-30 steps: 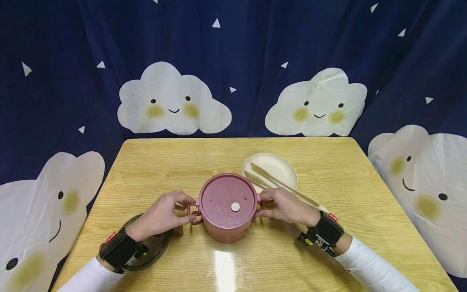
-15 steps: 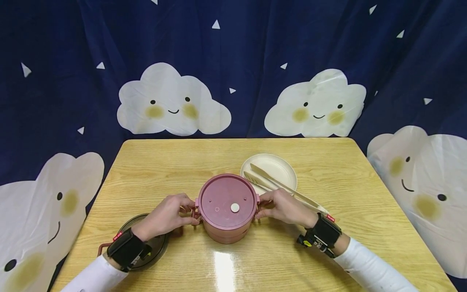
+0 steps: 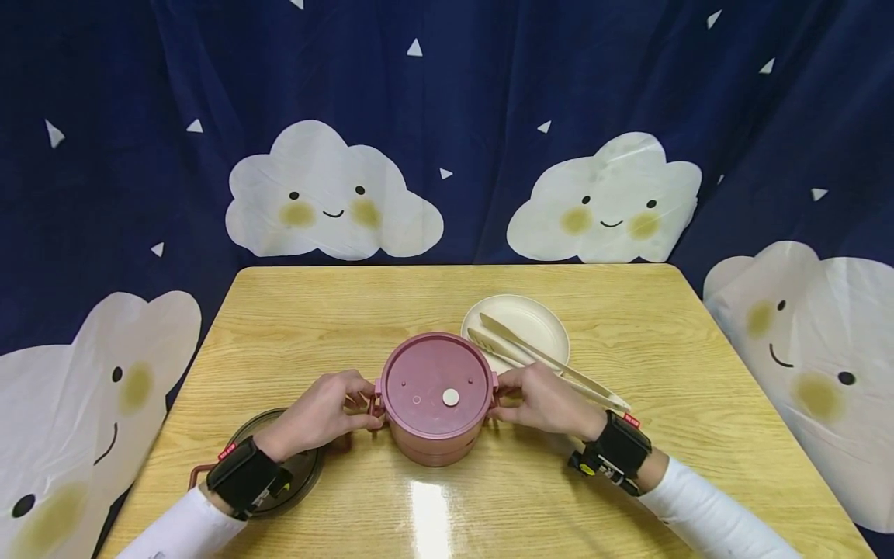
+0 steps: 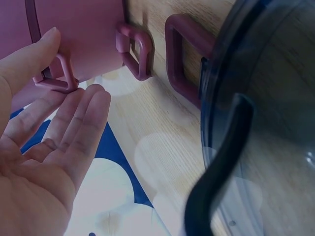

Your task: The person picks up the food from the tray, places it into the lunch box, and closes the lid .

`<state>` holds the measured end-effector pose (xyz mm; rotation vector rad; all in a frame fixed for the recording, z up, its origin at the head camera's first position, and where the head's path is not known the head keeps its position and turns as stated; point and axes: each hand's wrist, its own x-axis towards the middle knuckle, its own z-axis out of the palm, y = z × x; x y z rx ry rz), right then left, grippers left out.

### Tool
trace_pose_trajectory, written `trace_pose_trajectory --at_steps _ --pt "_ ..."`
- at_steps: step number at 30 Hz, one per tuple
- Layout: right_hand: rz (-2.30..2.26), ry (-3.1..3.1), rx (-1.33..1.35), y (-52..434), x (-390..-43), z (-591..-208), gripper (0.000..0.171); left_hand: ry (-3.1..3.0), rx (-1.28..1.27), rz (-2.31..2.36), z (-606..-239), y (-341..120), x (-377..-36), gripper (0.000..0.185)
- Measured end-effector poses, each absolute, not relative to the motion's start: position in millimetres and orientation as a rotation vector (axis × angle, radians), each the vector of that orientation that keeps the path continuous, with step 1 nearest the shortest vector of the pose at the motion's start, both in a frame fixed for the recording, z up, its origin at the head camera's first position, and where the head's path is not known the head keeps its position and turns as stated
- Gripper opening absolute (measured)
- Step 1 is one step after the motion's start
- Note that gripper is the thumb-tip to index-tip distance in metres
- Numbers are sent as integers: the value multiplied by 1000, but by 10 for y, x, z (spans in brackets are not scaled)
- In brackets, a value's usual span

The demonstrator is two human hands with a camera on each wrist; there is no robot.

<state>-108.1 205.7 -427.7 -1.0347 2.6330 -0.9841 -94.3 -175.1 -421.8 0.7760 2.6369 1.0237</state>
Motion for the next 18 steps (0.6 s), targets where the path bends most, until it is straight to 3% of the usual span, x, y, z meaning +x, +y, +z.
trace_pose_trajectory --at_steps 18 --pt "-1082 2594 -1050 2060 -1079 -4340 28 2582 772 1083 -4266 -1715 -974 20"
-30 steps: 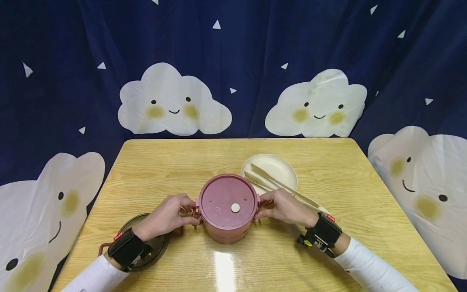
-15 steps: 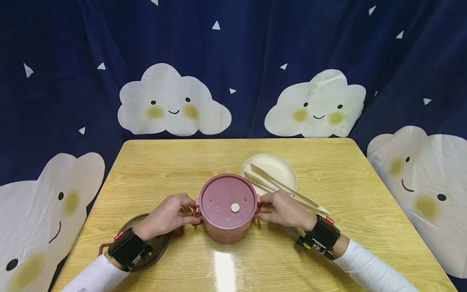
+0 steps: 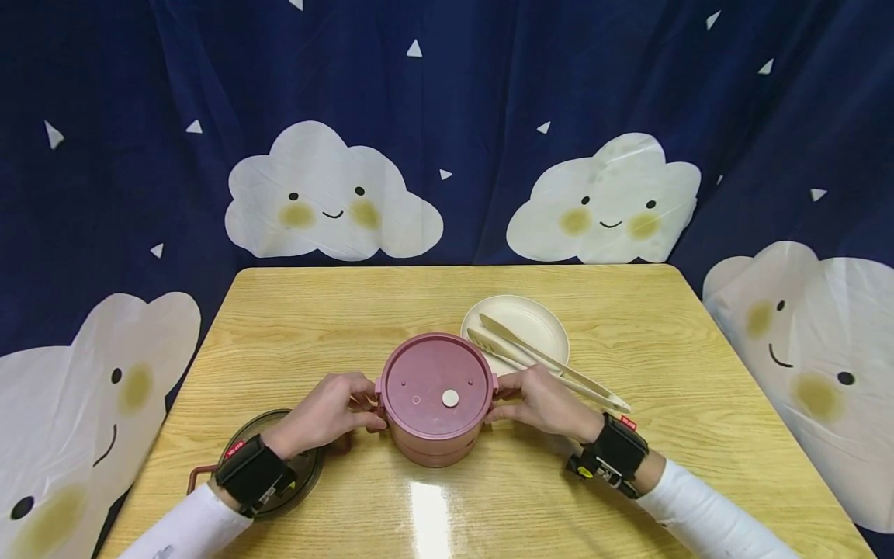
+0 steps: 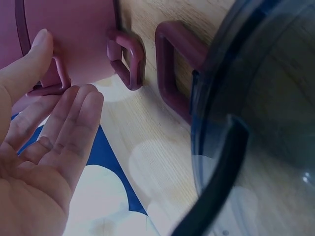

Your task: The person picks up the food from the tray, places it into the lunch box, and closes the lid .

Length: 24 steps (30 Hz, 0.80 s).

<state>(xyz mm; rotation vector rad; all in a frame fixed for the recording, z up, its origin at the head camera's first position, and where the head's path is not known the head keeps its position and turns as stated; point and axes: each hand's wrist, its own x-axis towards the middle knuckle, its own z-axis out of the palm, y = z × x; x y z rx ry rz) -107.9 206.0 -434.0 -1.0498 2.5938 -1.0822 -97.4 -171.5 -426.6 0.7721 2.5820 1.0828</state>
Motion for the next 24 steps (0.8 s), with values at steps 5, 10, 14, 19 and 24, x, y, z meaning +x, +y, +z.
trace_pose_trajectory --at_steps 5,10,14,19,24 --pt "-1206 2455 -942 2062 -1069 -4338 33 2544 730 1117 -4247 -1712 -959 31" --pt "-1326 2296 -783 2097 -1031 -4256 40 2418 652 1224 -4177 -1742 -923 55" --pt "-1284 2297 -797 2115 -1015 -4175 44 2375 604 1261 -4101 -1772 -884 53" --pt "-1330 2213 -756 2112 -1013 -4079 44 2400 511 1235 -4014 -1753 -855 54" --pt "-1363 2227 -579 2068 -1022 -4034 52 2410 342 1249 -3956 -1654 -839 60"
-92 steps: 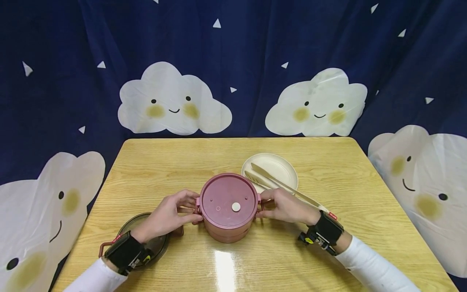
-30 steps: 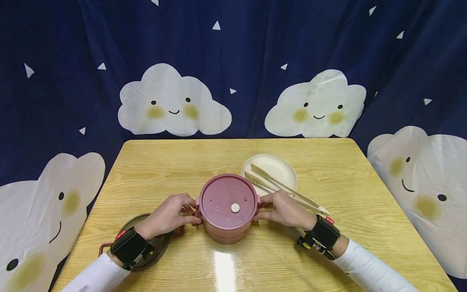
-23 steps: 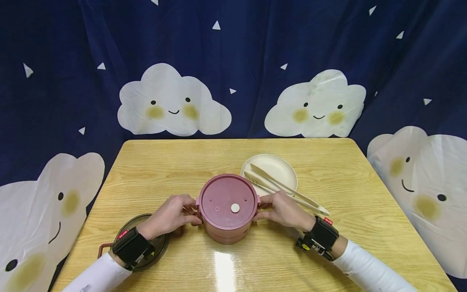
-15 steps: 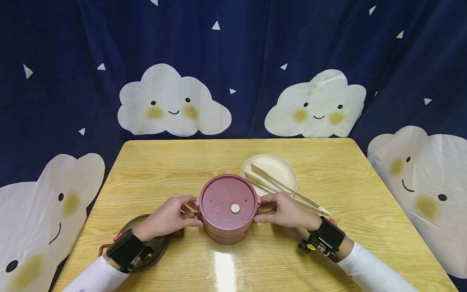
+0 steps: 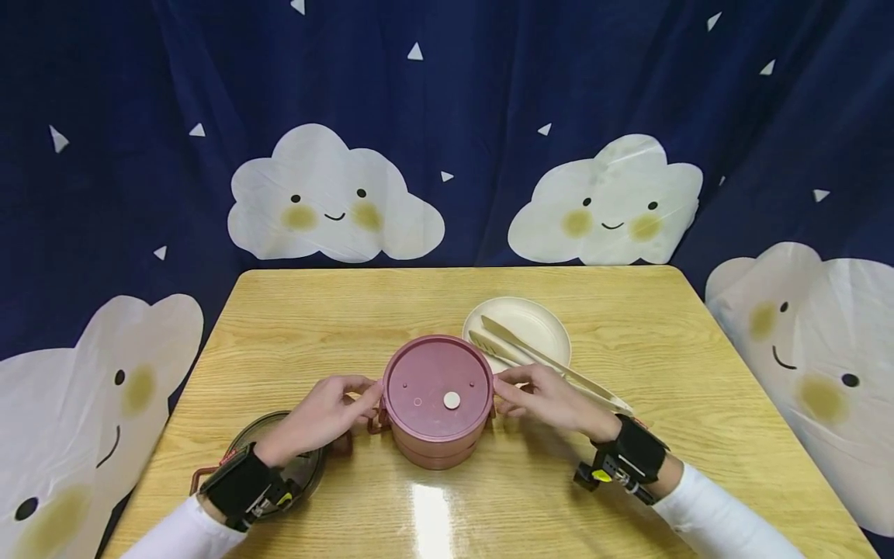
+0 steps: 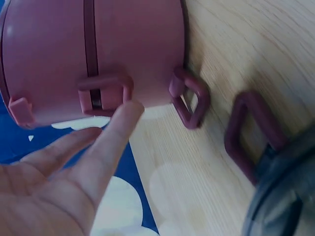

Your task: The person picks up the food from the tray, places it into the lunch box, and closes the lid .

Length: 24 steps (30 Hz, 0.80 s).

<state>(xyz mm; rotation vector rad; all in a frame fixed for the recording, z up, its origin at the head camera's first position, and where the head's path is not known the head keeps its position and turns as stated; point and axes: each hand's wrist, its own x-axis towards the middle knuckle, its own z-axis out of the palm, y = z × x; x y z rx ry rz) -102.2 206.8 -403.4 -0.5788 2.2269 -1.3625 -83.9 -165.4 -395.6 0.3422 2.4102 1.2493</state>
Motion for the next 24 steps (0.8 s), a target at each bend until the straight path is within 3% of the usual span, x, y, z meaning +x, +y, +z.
trace_pose_trajectory --at_steps 10,24 --pt "-1348 2178 -280 1961 -1037 -4074 61 2365 118 1306 -3992 -1544 -867 65" --pt "-1448 2086 -187 1912 -1037 -4060 53 2265 33 1371 -4030 -1539 -865 59"
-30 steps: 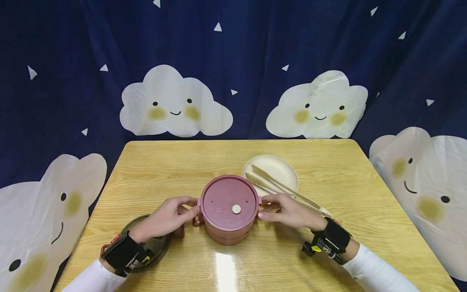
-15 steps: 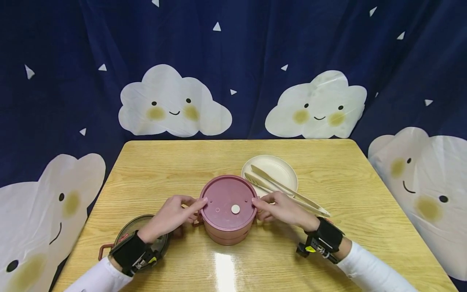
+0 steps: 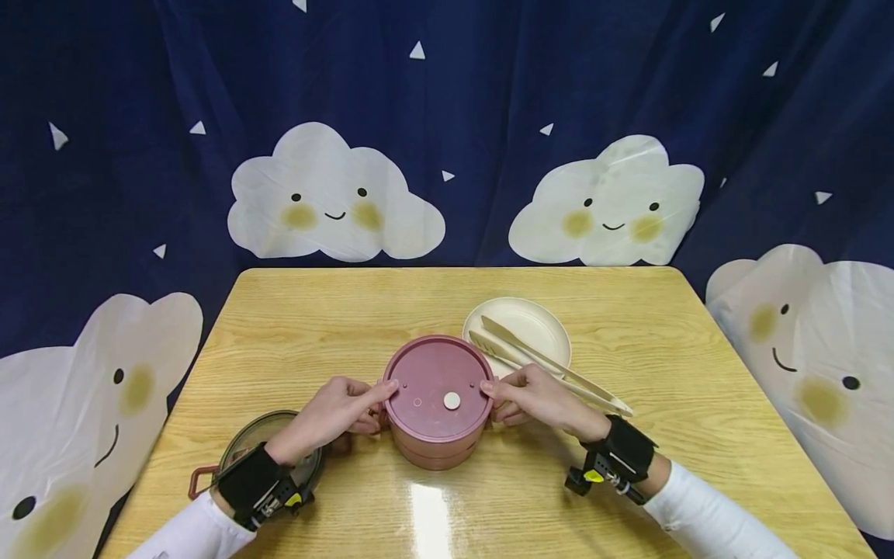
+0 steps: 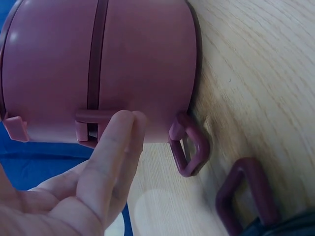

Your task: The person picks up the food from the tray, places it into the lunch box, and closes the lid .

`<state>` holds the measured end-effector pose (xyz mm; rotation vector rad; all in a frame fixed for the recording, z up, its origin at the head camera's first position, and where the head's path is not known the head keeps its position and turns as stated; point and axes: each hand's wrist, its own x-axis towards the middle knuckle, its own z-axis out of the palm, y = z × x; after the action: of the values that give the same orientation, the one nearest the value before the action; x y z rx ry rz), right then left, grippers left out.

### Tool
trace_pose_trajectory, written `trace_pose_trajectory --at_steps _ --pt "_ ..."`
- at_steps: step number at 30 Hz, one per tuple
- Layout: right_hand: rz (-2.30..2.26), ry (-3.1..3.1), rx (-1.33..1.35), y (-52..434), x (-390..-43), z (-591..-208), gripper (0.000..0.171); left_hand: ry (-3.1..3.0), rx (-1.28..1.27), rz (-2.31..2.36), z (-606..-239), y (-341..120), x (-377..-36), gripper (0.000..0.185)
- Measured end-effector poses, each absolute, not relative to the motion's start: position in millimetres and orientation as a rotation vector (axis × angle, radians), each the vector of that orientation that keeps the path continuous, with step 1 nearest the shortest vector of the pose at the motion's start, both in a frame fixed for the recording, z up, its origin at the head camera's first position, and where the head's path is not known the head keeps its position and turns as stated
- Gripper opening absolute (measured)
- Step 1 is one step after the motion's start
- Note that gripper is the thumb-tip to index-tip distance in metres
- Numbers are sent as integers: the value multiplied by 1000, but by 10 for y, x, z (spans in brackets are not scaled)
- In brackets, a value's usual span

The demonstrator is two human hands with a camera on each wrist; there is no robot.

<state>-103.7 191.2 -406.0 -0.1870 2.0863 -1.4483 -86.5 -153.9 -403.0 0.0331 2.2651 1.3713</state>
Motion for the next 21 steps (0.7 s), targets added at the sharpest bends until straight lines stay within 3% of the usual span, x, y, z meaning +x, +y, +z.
trace_pose_trajectory --at_steps 21 --pt "-1459 2060 -184 1901 -1083 -4093 50 2152 -47 1509 -4063 -1480 -849 56"
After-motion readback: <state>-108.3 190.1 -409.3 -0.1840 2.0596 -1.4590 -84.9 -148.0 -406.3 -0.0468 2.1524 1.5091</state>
